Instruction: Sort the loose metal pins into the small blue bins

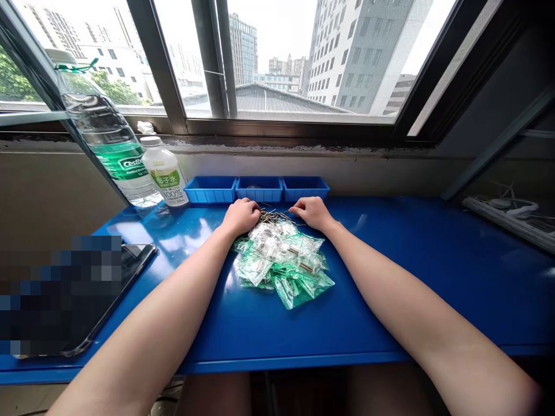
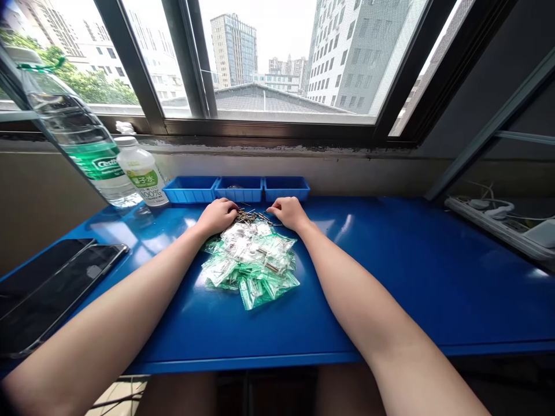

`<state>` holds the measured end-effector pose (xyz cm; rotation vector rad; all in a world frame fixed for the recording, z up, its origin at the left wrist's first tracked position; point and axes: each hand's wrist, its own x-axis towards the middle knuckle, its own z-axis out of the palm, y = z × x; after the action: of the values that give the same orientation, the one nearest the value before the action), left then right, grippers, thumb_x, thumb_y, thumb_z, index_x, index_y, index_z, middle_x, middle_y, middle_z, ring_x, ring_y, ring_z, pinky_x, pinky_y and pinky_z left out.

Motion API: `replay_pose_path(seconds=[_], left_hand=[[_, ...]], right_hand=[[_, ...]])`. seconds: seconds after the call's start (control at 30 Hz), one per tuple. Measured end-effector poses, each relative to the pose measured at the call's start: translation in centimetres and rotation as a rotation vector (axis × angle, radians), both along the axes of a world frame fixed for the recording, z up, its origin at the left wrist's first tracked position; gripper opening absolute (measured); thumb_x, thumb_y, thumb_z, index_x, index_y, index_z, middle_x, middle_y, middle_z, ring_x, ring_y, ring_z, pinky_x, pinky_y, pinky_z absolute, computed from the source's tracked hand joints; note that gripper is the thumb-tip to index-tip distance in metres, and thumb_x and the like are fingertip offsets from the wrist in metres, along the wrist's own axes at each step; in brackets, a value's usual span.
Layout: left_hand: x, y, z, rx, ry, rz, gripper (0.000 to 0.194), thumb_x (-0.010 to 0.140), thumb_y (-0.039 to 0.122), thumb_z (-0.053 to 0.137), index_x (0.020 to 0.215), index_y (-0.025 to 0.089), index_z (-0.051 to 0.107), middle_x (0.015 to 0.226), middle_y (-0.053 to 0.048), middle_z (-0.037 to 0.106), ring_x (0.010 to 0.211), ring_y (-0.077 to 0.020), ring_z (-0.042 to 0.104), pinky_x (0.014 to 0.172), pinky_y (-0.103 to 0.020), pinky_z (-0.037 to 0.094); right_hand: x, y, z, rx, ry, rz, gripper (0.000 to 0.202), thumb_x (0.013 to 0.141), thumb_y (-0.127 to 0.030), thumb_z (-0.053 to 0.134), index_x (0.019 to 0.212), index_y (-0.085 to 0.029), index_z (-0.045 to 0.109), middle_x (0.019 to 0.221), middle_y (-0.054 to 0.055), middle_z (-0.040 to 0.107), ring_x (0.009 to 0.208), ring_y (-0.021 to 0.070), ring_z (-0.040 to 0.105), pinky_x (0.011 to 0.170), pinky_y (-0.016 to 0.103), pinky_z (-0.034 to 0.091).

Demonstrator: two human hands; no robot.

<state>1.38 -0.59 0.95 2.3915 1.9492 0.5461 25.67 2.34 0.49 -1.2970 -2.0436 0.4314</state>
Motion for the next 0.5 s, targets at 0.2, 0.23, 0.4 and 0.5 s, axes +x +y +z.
replay_pose_path(seconds=[0.2,0.23,0.4,0.5], left_hand=[[0.0,0.0,0.0,-0.005,0.006,-0.007,0.039,0.089,0.029,0.041,0.104,0.019,0.075,0.114,-0.01,0.069,0.112,-0.0284,0.06,0.1,-0.04,0.047],[-0.1,0.0,0.0,-0.004,0.006,-0.007,0.039,0.089,0.029,0.041,0.104,0.019,0.075,0.114,-0.01,0.069,0.112,-0.0284,0.06,0.1,-0.04,0.047],[-0.1,0.0,0.0,-0.006,0.001,-0.004,0.039,0.088,0.029,0.041,0.103,0.019,0.075,0.113,-0.01,0.069,0.11,-0.028,0.061,0.099,-0.039,0.048],[-0.1,0.0,0.0,-0.006,0.003,-0.005,0.039,0.089,0.029,0.041,0.103,0.019,0.075,0.112,-0.01,0.069,0.11,-0.0278,0.06,0.099,-0.039,0.048]], right_hand=[[0.8,0.4,-0.2,0.024,-0.2,-0.044,0.033,0.086,-0.046,0.064,0.068,-0.018,0.069,0.067,0.005,0.069,0.063,0.0167,0.059,0.059,0.028,0.036],[0.8,0.5,-0.1,0.008,-0.215,-0.036,0.033,0.086,-0.045,0.063,0.068,-0.018,0.068,0.067,0.005,0.069,0.062,0.016,0.058,0.058,0.028,0.035],[1.0,0.5,0.4,-0.139,-0.056,0.001,0.018,0.081,-0.029,0.067,0.067,-0.017,0.067,0.063,0.002,0.065,0.057,0.0123,0.053,0.055,0.025,0.034],[1.3,0.8,0.4,-0.275,0.277,-0.005,0.016,0.079,-0.026,0.068,0.066,-0.016,0.064,0.052,-0.002,0.056,0.048,0.0092,0.046,0.049,0.023,0.034]])
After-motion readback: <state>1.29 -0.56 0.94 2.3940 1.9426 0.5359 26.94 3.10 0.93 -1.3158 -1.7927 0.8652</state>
